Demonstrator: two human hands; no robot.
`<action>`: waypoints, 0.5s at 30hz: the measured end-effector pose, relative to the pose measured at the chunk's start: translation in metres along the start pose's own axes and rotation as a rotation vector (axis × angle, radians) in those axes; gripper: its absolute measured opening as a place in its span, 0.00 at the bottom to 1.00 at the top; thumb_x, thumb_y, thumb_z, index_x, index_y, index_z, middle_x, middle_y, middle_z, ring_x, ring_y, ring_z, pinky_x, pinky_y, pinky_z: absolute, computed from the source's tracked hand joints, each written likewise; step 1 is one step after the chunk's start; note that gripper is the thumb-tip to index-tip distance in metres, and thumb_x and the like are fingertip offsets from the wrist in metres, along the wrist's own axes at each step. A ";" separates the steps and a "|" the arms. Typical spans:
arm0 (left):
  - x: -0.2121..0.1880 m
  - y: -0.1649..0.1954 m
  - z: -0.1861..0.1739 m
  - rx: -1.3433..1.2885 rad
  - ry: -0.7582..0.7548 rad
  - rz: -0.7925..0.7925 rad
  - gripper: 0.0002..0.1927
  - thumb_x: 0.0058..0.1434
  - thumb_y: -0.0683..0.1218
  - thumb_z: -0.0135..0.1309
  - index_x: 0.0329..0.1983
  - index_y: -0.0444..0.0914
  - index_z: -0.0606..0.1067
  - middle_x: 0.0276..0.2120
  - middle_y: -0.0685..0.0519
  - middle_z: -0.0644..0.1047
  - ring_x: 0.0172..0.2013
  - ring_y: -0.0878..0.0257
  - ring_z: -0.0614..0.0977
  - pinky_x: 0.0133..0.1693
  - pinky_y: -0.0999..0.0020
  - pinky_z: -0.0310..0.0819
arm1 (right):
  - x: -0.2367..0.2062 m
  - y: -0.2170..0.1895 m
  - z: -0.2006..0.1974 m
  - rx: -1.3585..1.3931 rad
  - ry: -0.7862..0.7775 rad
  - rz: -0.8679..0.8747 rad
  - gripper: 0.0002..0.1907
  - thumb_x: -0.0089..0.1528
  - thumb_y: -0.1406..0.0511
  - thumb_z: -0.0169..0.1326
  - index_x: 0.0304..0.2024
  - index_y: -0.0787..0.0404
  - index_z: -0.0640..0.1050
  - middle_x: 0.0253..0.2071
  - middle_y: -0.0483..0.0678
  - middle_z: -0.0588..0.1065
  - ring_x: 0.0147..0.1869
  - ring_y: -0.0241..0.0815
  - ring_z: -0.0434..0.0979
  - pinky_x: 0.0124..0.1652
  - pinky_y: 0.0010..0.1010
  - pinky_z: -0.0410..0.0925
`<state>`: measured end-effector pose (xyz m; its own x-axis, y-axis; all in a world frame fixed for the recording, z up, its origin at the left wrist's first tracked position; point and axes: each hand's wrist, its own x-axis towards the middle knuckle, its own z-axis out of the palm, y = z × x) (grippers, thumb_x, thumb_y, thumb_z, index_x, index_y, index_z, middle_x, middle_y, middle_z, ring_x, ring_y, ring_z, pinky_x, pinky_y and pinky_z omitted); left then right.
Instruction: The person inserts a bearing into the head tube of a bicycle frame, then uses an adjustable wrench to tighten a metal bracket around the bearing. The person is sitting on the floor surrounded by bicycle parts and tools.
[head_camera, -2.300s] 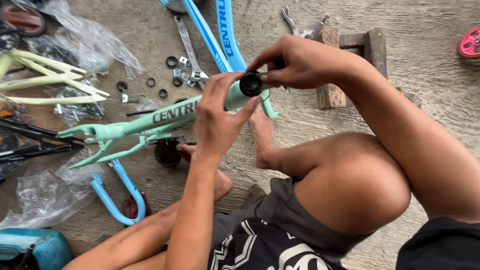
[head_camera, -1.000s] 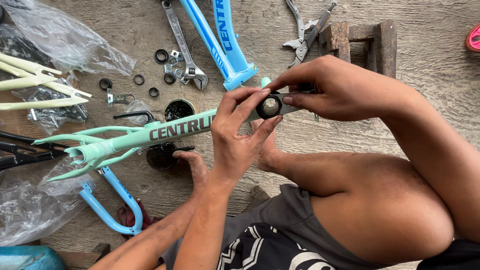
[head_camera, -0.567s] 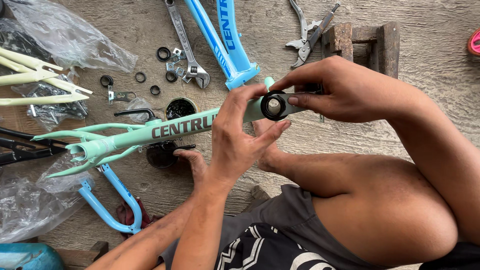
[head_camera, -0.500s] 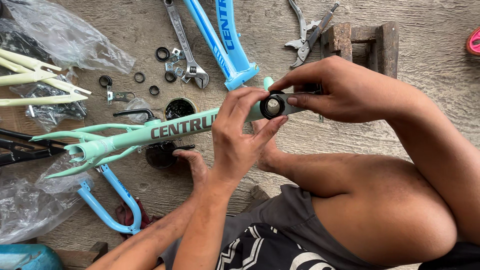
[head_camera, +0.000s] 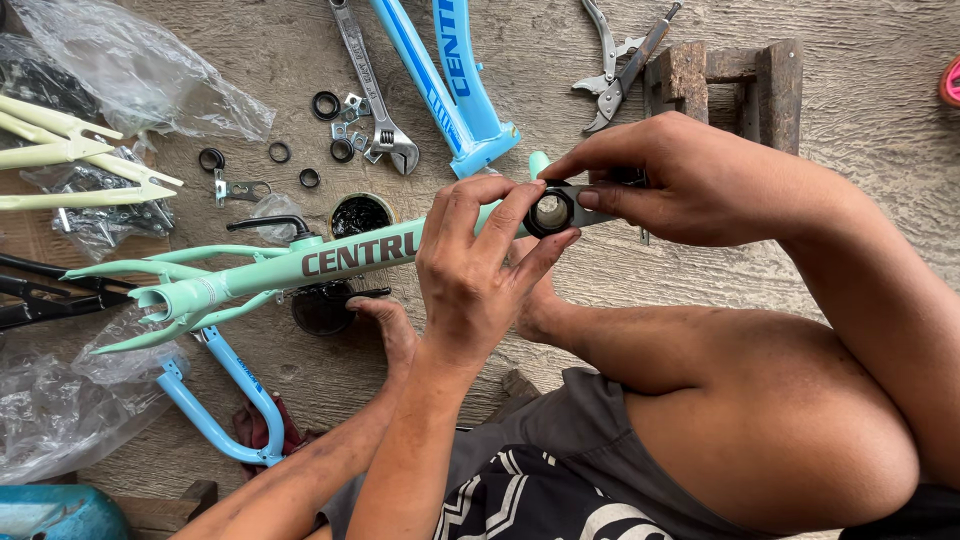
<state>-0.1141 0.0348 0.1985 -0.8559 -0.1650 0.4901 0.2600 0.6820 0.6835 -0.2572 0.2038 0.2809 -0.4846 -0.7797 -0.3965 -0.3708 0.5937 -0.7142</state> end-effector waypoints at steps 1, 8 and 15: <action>0.001 0.001 -0.001 -0.008 -0.014 -0.005 0.23 0.59 0.52 0.70 0.53 0.38 0.79 0.48 0.54 0.75 0.49 0.57 0.79 0.50 0.61 0.78 | 0.000 0.000 0.000 0.001 0.003 -0.019 0.19 0.62 0.67 0.55 0.56 0.60 0.78 0.44 0.52 0.83 0.44 0.44 0.86 0.42 0.36 0.78; 0.012 0.002 -0.017 -0.086 -0.150 0.003 0.23 0.63 0.49 0.67 0.59 0.37 0.79 0.51 0.52 0.75 0.52 0.55 0.77 0.51 0.62 0.77 | 0.001 0.000 0.000 -0.007 0.011 -0.056 0.18 0.61 0.67 0.56 0.55 0.61 0.79 0.43 0.53 0.83 0.45 0.45 0.86 0.43 0.37 0.77; 0.014 0.007 -0.009 -0.105 -0.102 -0.099 0.25 0.60 0.54 0.70 0.53 0.36 0.77 0.48 0.52 0.74 0.51 0.56 0.77 0.49 0.63 0.76 | 0.002 0.001 0.000 -0.027 0.011 -0.042 0.18 0.61 0.67 0.56 0.55 0.61 0.79 0.43 0.53 0.83 0.43 0.46 0.86 0.42 0.37 0.77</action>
<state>-0.1202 0.0307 0.2148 -0.9190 -0.1513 0.3640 0.2127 0.5869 0.7812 -0.2586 0.2031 0.2801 -0.4770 -0.8017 -0.3603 -0.4118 0.5660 -0.7142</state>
